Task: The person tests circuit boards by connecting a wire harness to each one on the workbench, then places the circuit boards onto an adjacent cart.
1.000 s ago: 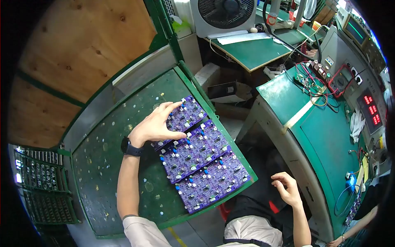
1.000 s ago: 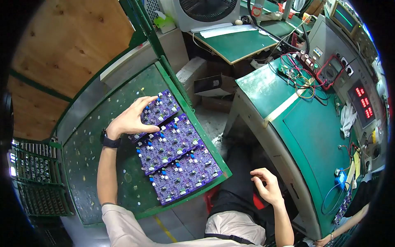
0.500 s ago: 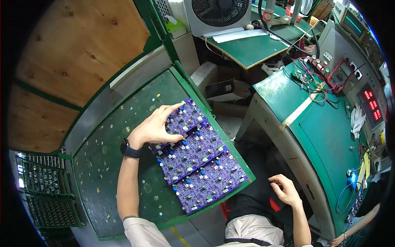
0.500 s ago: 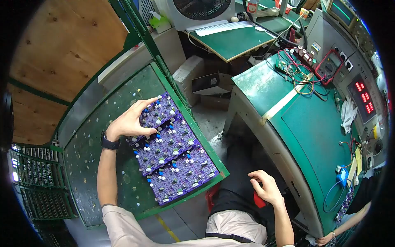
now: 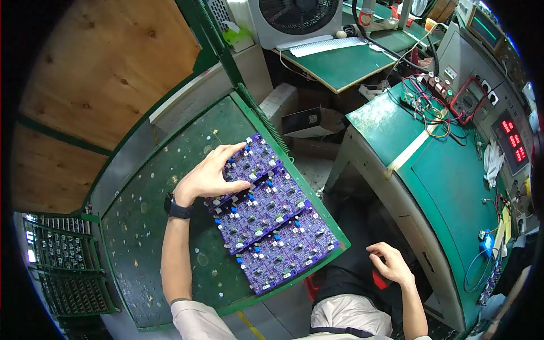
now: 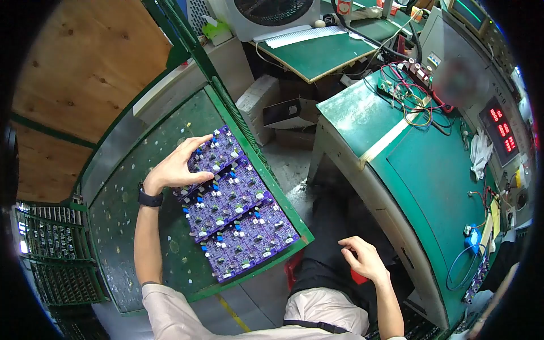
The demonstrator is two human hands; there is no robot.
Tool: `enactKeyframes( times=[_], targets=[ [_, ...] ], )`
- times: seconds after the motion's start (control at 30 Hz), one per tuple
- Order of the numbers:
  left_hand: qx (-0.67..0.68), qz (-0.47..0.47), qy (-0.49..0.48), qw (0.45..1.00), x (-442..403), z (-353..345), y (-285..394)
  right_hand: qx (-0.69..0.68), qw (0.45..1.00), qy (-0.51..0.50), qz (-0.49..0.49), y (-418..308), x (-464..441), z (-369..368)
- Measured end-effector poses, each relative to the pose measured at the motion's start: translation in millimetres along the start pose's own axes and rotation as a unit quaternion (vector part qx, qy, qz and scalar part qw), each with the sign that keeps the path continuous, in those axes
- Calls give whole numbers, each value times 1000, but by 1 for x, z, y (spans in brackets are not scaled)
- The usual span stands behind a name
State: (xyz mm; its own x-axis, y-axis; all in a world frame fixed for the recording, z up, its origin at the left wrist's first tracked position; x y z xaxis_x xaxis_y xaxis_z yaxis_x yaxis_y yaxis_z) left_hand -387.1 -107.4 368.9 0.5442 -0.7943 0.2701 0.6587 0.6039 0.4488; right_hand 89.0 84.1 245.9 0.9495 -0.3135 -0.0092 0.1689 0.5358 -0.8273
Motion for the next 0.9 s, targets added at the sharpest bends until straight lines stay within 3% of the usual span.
enactKeyframes(
  times=[0.9],
  targets=[
    [16, 19, -8, 1000, -2, 9, 9, 12, 1000, -12, -2, 17, 10, -14]
  ],
)
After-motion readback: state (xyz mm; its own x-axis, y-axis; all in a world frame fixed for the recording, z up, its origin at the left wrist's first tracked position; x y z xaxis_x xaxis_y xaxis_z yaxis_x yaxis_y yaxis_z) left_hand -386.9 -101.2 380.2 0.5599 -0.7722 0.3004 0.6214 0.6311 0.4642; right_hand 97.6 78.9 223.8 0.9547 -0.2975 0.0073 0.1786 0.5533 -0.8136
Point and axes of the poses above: each hand's wrist, its own x-axis away from the middle knuckle, its own z-axis out of the back of the hand, y = z × x, the point moved 1 cm from there along -x, towards the middle knuckle, and after that the axes turned 15 degrees about z, right-handed, at the moved point
